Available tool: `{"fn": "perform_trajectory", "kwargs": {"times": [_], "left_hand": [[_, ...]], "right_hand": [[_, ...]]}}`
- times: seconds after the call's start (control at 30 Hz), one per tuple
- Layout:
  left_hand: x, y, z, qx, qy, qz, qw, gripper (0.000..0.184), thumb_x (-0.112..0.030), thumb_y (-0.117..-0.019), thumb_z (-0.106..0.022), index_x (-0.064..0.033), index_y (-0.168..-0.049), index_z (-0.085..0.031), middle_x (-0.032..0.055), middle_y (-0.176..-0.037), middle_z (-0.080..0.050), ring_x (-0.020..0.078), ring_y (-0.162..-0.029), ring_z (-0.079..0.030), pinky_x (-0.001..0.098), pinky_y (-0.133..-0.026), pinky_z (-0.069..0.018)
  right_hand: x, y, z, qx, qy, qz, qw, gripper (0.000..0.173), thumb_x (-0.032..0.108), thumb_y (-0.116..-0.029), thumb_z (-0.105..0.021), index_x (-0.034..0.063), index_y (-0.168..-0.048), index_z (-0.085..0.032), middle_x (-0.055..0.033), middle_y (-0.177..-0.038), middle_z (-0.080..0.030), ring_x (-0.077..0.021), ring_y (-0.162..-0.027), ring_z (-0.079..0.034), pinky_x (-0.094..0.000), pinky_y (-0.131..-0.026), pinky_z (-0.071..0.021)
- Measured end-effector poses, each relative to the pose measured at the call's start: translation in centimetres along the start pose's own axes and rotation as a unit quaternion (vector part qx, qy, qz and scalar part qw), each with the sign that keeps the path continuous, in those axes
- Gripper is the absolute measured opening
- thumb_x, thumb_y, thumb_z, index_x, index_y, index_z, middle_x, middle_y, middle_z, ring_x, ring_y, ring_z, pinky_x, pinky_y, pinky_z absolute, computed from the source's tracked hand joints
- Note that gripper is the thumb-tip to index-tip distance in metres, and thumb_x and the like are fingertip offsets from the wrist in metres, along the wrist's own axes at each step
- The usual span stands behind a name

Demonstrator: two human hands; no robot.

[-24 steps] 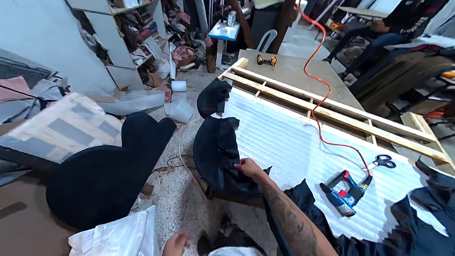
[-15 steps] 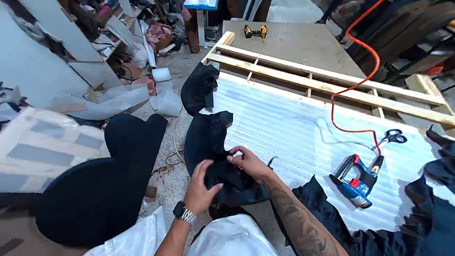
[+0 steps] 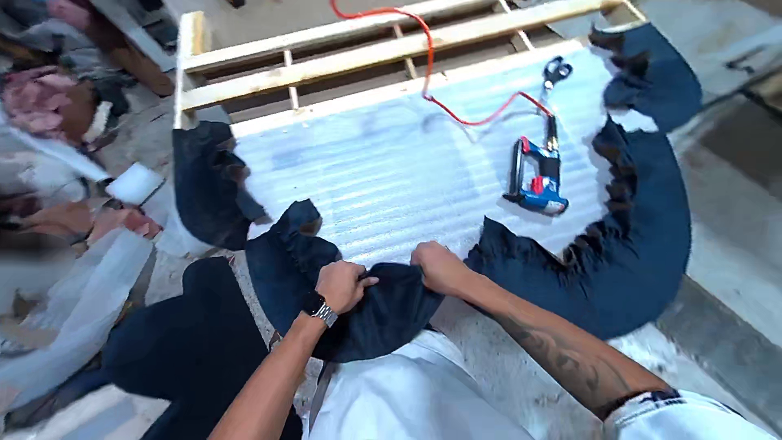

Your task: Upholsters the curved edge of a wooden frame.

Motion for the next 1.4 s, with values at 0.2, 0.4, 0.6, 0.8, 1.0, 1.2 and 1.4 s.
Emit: {"fn": "perform_trajectory", "kwargs": {"times": [0.2,0.4,0.6,0.8,1.0,1.2,1.4], "left_hand": [[-1.8,-6.1,-0.8,0.127,0.264,-0.065,0.954,0.083,-0.058,-0.0775,-0.085,-0.0148,-0.142,-0.057,0.0055,-0.129,-0.07,0.0184,-0.118,-0.067,0.0482,-0.106,-0.0548],[-0.3,-11.1,-3.3,0.002,0.222,-0.025,0.975,0.085,-0.059,-0.061,-0.094,-0.0098,-0.125,-0.066,0.0108,-0.106,-0.075,0.0268,-0.106,-0.071,0.0581,-0.096,-0.057],[-1.3,-12.5,-2.0,0.044,0.232,0.044,0.971,0.068,-0.05,-0.062,-0.097,-0.0054,-0.108,-0.074,0.0144,-0.102,-0.075,0.0309,-0.102,-0.072,0.0613,-0.094,-0.0562],[-6.0,-11.5,-2.1,0.098,0.193,0.13,0.967,0.062,-0.049,-0.0715,-0.092,0.0013,-0.102,-0.073,0.0201,-0.097,-0.073,0.0353,-0.094,-0.072,0.0601,-0.088,-0.0572],[-10.8,-11.6,-2.7,-0.107,0.164,0.174,0.965,0.03,-0.025,-0.1007,-0.057,-0.0005,-0.103,-0.074,0.0247,-0.103,-0.072,0.042,-0.102,-0.07,0.066,-0.089,-0.054],[-9.0,-6.7,-1.4,-0.401,0.287,0.234,0.838,0.03,-0.022,-0.1059,-0.053,0.0002,-0.097,-0.071,0.018,-0.086,-0.07,0.031,-0.085,-0.069,0.0556,-0.081,-0.0543],[-7.9,-7.6,-0.6,-0.457,0.274,0.24,0.812,0.024,-0.014,-0.1021,-0.055,0.0017,-0.09,-0.069,0.0152,-0.079,-0.067,0.0253,-0.075,-0.066,0.0498,-0.074,-0.0534]], "right_hand": [[0.4,-6.0,0.7,-0.351,0.075,0.015,0.933,0.011,0.012,-0.0861,-0.068,0.0086,-0.076,-0.067,-0.0093,-0.063,-0.064,-0.0298,-0.06,-0.067,-0.052,-0.051,-0.0531],[-0.6,-9.6,-1.6,-0.365,0.1,0.193,0.905,0.008,0.014,-0.0867,-0.063,0.0094,-0.082,-0.068,-0.0066,-0.063,-0.063,-0.0256,-0.058,-0.066,-0.0455,-0.05,-0.0512],[-0.9,-10.4,-0.1,-0.333,0.055,0.259,0.905,0.015,0.015,-0.0863,-0.062,0.0074,-0.073,-0.062,-0.0076,-0.056,-0.058,-0.0261,-0.052,-0.062,-0.0474,-0.047,-0.0472],[-6.9,-5.3,4.7,-0.379,-0.146,0.113,0.907,0.012,0.004,-0.0856,-0.062,0.0043,-0.092,-0.072,-0.0097,-0.093,-0.071,-0.0233,-0.092,-0.07,-0.0462,-0.084,-0.0594],[-19.1,8.5,1.8,-0.446,-0.076,-0.162,0.877,0.049,0.039,-0.0962,-0.061,0.0059,-0.133,-0.062,-0.0164,-0.139,-0.059,-0.0329,-0.135,-0.053,-0.0531,-0.111,-0.0457],[-18.8,9.5,-2.6,-0.437,-0.014,-0.172,0.883,0.051,0.044,-0.0968,-0.052,0.0078,-0.13,-0.065,-0.0079,-0.156,-0.049,-0.0257,-0.15,-0.039,-0.0489,-0.124,-0.0303],[-18.9,9.0,-2.7,-0.405,0.013,-0.188,0.895,0.059,0.051,-0.095,-0.053,0.0076,-0.133,-0.063,-0.009,-0.161,-0.044,-0.0275,-0.152,-0.035,-0.0501,-0.125,-0.0283]]}}
Point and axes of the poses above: each hand's wrist, its own y-axis away from the middle knuckle, its own z-axis out of the back of the hand, x = y × z, the point moved 9 cm from there along -y, towards the middle knuckle
